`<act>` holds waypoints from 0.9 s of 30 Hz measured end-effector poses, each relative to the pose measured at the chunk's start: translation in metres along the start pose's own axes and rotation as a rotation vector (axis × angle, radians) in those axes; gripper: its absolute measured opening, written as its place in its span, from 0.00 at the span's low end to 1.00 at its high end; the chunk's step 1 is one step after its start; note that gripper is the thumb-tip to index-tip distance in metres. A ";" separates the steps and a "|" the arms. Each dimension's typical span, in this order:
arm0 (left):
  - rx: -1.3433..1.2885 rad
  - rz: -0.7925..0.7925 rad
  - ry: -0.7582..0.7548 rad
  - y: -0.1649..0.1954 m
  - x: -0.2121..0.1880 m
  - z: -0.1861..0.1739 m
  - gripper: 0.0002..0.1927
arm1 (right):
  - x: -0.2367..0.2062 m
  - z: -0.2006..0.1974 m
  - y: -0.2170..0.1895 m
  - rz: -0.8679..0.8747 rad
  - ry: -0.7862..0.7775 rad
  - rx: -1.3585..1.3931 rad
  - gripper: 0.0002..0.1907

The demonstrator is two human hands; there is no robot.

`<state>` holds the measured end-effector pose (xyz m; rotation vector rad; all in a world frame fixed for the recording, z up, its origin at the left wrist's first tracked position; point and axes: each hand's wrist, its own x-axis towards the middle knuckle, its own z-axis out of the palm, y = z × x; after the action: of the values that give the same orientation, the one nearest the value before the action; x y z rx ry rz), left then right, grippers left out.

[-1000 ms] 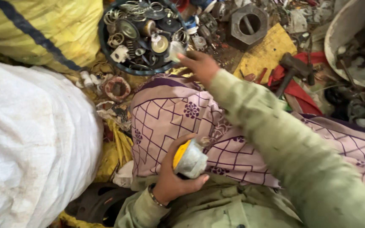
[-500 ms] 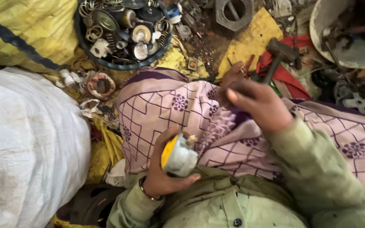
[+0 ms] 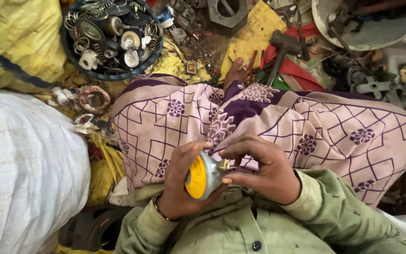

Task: The person sits on the floor and uses a hammer to strike a small mechanical part, then disassembles it by hand to remove a metal pin. They reassemble the part and strike it again with the hammer.

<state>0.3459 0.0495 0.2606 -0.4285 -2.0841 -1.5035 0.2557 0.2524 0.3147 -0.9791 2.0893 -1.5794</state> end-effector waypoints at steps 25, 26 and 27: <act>-0.097 -0.039 -0.115 0.034 -0.002 -0.002 0.50 | -0.022 -0.014 -0.031 -0.085 -0.129 -0.066 0.24; -0.089 -0.035 -0.113 0.035 -0.002 -0.002 0.50 | -0.023 -0.014 -0.030 -0.085 -0.127 -0.064 0.23; -0.081 -0.033 -0.112 0.036 -0.002 -0.003 0.51 | -0.023 -0.015 -0.027 -0.083 -0.124 -0.061 0.23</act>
<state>0.3673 0.0588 0.2880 -0.5224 -2.1302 -1.6215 0.2713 0.2752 0.3421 -1.1677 2.0467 -1.4614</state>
